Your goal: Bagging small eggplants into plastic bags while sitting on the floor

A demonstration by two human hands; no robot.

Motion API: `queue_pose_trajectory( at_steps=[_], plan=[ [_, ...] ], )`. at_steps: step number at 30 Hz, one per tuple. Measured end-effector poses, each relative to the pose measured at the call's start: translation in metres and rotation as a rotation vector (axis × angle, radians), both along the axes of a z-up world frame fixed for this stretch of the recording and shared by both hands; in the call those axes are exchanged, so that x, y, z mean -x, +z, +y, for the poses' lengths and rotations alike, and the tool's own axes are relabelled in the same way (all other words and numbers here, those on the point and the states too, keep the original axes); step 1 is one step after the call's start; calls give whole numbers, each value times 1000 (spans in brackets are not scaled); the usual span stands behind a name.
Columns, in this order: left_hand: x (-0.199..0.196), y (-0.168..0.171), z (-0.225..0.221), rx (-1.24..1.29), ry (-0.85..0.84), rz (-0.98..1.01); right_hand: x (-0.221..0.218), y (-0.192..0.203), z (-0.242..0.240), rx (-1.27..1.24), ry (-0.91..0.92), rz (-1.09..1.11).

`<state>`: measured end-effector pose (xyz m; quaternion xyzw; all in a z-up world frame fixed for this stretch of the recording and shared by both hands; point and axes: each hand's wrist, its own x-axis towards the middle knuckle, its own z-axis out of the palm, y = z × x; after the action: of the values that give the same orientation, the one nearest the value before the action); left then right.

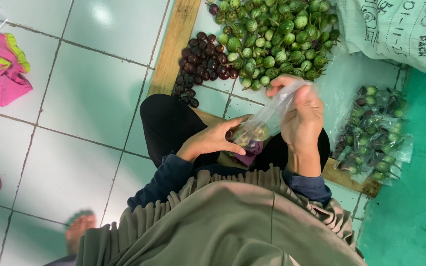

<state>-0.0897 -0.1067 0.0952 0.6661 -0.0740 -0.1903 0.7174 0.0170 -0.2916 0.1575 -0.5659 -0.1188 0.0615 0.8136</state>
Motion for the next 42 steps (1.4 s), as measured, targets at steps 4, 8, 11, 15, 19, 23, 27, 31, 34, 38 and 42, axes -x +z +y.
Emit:
queue_pose_trajectory(
  at_steps=[4, 8, 11, 15, 19, 23, 27, 31, 34, 38, 42],
  plan=[
    [0, -13, -2, 7, 5, 41, 0, 9, 3, -175, 16, 108],
    [3, -16, -5, 40, 69, 32, -5, 10, 2, -177, 136, 117],
    [2, -35, -10, 42, 133, -2, -6, 4, -2, -102, 210, 113],
    [4, -23, -7, 69, 216, -89, -4, -15, -2, -209, 207, 182],
    [4, -16, -15, 176, 169, -105, -4, -23, 1, -272, 189, 197],
    [4, -23, -17, 238, 117, -69, -7, -27, 4, -311, 225, 213],
    [4, -12, -13, 284, 80, -9, -12, -37, 2, -412, 320, 264],
    [8, -11, -15, 277, 105, -5, -14, -42, 5, -459, 366, 277],
    [7, -8, -16, 242, 108, -15, -14, -31, 14, -395, 346, 264],
    [8, -29, -14, 222, 166, -15, -14, -28, 9, -156, 385, 109],
    [9, -22, -15, 245, 313, 6, 21, 5, 15, 237, 340, -18]
  ],
)
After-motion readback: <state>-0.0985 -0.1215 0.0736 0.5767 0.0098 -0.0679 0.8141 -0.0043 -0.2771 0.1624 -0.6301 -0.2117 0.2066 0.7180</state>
